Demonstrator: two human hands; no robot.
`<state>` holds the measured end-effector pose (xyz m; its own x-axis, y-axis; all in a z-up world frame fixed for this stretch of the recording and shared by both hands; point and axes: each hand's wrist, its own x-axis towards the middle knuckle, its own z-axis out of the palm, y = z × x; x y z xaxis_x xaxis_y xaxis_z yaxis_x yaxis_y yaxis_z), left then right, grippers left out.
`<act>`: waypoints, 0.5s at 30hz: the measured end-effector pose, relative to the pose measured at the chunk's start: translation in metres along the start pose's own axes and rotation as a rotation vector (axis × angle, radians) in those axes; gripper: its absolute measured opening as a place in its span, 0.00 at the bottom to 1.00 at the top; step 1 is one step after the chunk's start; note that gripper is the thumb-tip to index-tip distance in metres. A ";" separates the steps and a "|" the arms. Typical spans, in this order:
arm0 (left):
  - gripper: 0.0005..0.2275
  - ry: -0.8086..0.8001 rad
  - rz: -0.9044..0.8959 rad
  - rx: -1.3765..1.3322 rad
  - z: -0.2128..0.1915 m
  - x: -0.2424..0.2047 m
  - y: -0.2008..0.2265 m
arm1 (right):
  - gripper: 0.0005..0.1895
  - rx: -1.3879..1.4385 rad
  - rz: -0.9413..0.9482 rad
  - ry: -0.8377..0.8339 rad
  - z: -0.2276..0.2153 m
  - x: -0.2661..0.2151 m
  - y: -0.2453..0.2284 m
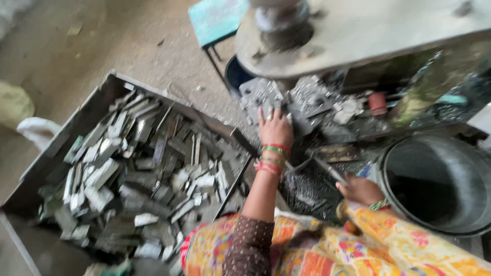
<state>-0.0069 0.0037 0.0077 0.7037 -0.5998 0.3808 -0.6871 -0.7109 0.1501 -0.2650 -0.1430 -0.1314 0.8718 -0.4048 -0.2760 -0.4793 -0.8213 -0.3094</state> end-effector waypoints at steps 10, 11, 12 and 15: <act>0.15 0.297 -0.638 -0.129 0.012 -0.115 -0.160 | 0.24 -0.236 0.052 -0.214 -0.076 0.013 -0.024; 0.18 0.098 -0.854 -0.175 0.023 -0.117 -0.187 | 0.25 -0.243 0.035 -0.215 -0.081 0.015 -0.028; 0.21 0.051 -0.828 0.043 0.033 -0.123 -0.213 | 0.25 -0.250 0.018 -0.216 -0.085 0.015 -0.030; 0.29 0.145 -0.699 0.358 0.060 -0.137 -0.277 | 0.25 -0.274 0.046 -0.224 -0.088 0.018 -0.035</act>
<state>0.0980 0.2606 -0.1408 0.9025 0.0645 0.4258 0.0215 -0.9942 0.1051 -0.2239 -0.1568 -0.0452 0.7915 -0.3708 -0.4858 -0.4464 -0.8937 -0.0451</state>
